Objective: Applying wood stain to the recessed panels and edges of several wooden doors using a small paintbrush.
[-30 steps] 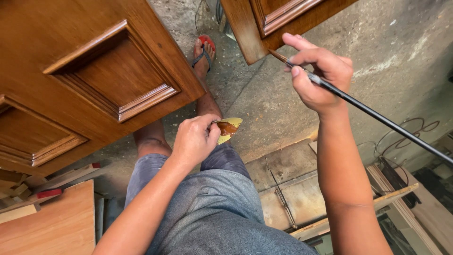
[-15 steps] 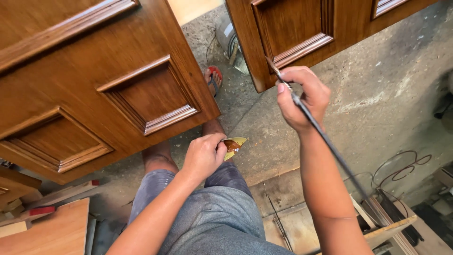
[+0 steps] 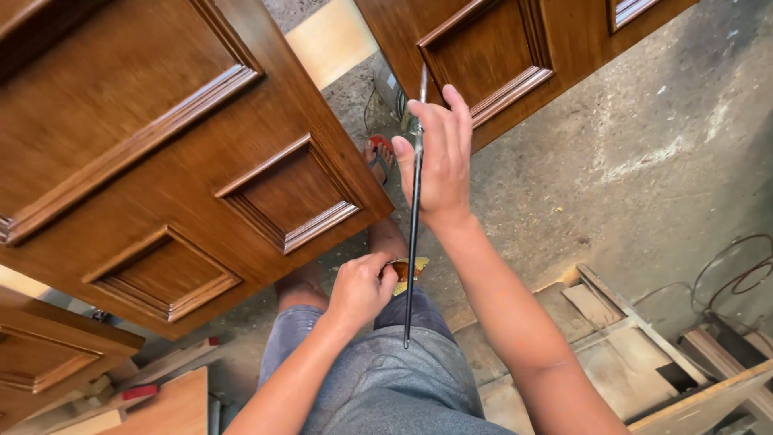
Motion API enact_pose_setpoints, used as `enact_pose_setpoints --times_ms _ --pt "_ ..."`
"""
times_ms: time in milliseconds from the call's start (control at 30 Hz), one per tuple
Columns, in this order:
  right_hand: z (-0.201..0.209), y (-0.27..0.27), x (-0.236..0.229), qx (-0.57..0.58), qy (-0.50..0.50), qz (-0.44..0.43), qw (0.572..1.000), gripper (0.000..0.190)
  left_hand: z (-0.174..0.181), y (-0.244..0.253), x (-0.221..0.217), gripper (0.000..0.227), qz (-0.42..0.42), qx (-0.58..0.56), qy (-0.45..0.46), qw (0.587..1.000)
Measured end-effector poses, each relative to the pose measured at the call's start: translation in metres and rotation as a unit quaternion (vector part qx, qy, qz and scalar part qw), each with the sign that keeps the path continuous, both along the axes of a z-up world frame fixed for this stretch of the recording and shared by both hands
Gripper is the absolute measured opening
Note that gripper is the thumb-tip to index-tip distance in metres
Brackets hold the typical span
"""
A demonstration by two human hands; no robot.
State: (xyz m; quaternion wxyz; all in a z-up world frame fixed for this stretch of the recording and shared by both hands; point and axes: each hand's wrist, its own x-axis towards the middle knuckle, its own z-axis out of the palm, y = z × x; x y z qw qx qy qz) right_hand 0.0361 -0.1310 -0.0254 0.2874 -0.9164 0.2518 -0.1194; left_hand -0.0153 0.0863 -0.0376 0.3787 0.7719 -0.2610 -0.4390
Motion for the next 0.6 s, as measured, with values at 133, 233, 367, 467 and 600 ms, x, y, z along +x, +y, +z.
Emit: enact_pose_setpoints --times_ms 133,233,367,467,600 --pt "0.0 0.002 0.008 0.0 0.022 -0.013 1.0 0.041 0.001 0.006 0.005 0.017 -0.001 -0.004 -0.001 1.0" --pt "-0.004 0.003 0.013 0.005 0.016 -0.029 0.999 0.041 0.007 0.005 0.013 0.019 -0.004 -0.004 0.02 1.0" --pt "-0.014 -0.001 0.009 0.003 0.041 -0.035 0.999 0.043 0.007 0.006 0.015 0.019 -0.01 -0.003 0.023 1.0" --pt "-0.015 -0.002 0.009 -0.001 0.044 -0.034 0.998 0.042 0.007 0.005 0.014 0.019 -0.014 -0.002 0.02 1.0" --pt "-0.014 -0.002 0.01 0.003 0.049 -0.033 0.998 0.044 0.004 0.006 0.01 0.018 -0.011 -0.001 0.021 1.0"
